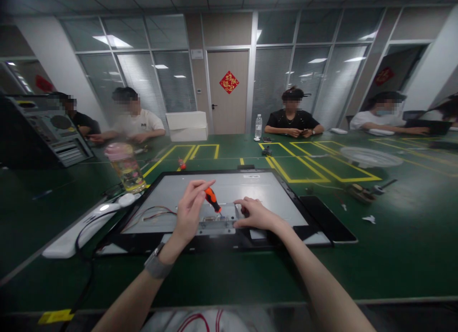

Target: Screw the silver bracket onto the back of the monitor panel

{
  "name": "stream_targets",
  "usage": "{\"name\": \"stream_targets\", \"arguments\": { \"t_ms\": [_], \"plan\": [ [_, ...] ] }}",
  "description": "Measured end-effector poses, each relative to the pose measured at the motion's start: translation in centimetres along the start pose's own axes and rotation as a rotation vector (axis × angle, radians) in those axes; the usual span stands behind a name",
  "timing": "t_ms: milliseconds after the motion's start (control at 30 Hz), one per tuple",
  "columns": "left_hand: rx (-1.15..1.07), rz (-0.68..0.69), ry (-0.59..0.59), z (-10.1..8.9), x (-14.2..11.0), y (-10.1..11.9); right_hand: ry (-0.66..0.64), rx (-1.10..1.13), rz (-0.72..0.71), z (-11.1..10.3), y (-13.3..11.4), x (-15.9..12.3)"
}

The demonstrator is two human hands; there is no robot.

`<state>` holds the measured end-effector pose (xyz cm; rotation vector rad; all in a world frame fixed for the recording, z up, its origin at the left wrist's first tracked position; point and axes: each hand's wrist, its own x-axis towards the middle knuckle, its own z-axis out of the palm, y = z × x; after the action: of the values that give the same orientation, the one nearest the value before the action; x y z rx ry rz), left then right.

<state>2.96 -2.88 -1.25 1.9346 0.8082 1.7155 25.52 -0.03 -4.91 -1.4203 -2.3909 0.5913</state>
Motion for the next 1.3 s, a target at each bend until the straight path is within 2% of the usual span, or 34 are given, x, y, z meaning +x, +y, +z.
{"name": "stream_targets", "arguments": {
  "t_ms": [100, 267, 400, 533, 700, 900, 1100, 1300],
  "plan": [
    [-0.031, -0.012, -0.025, -0.03, 0.11, 0.03, 0.0, 0.0, 0.006, -0.11, -0.2, -0.06],
    [0.026, -0.03, 0.062, 0.38, 0.08, -0.38, 0.002, -0.008, 0.01, -0.19, -0.32, -0.06],
    [0.017, -0.018, 0.028, 0.52, -0.01, -0.27, 0.005, -0.011, 0.002, -0.05, -0.02, 0.09],
    [-0.081, -0.077, -0.055, 0.45, -0.03, -0.15, -0.001, 0.006, -0.017, 0.09, 0.27, 0.2],
    [-0.038, -0.08, 0.019, 0.48, 0.1, -0.61, 0.003, 0.009, -0.011, 0.15, 0.29, 0.17],
    [-0.17, -0.15, -0.028, 0.41, 0.22, -0.15, 0.006, 0.019, -0.017, 0.22, 0.46, 0.18],
    [-0.13, -0.139, 0.041, 0.6, 0.11, -0.36, -0.001, 0.015, -0.001, 0.02, 0.06, 0.07],
    [-0.157, -0.165, -0.021, 0.33, 0.03, -0.29, -0.005, 0.014, 0.006, -0.1, -0.04, 0.03]
  ]
}}
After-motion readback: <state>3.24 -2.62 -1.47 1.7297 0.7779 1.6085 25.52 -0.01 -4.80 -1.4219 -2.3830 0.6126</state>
